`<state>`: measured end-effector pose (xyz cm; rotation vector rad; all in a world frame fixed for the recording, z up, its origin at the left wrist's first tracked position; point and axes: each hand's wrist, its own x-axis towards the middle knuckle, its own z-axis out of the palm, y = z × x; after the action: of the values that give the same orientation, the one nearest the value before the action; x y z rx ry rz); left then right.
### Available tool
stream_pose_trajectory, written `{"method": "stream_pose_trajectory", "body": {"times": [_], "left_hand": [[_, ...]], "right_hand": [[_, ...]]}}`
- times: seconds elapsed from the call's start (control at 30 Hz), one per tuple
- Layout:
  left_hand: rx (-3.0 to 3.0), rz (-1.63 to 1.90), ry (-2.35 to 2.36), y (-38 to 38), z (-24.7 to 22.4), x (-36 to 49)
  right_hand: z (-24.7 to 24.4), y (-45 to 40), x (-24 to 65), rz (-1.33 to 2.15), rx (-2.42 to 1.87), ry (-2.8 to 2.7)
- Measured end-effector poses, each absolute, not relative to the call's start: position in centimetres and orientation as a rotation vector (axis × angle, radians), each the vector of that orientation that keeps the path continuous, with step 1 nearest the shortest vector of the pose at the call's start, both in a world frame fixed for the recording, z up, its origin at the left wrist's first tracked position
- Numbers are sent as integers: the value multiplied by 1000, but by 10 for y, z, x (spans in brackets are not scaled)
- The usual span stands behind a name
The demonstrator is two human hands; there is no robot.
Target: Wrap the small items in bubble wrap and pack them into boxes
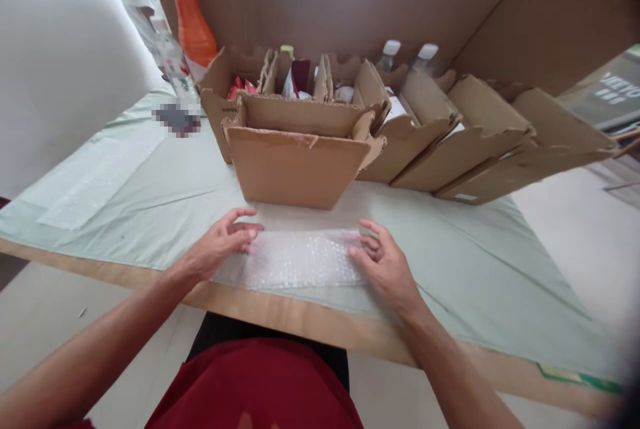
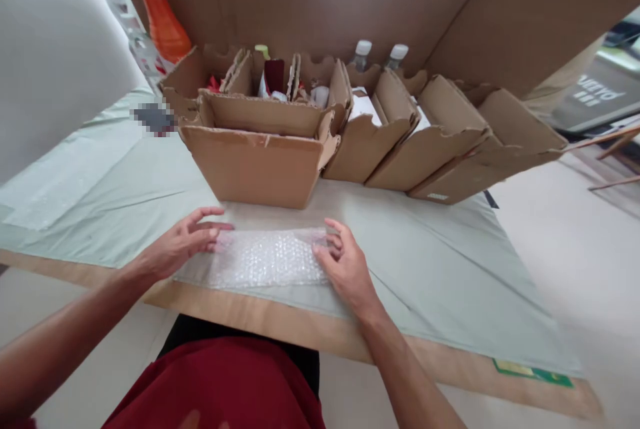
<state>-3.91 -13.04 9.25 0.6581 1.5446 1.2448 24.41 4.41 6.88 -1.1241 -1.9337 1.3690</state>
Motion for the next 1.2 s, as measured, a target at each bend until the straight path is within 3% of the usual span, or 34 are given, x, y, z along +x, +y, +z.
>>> {"method": "stream_pose_trajectory", "body": {"times": [0.17,0.4,0.57,0.67,0.77,0.93,1.1,1.2], "left_hand": [[574,1334,1483,-154,90,-21],[921,1000,1666,-163,81,16],[1639,1164,1828,-146,163,-7],[1956,1466,2046,-113,223,-32],[2136,1613,2273,-68,248,-58],[1844,979,2249,-14,239,-102],[1679,431,2003,5,253,-120],[1629,456,1954,17,259,-124]], "right_hand": [[78,39,260,1323,-1082,-2222],[86,37,259,1200,-897,-2443],[158,43,246,912,-526,-2437],[215,59,219,531,-614,-2088],[247,91,183,366,-624,-1976],[247,154,140,542,-681,-2586],[261,176,111,169,-711,-3060],[269,176,94,175,-639,-3213]]}}
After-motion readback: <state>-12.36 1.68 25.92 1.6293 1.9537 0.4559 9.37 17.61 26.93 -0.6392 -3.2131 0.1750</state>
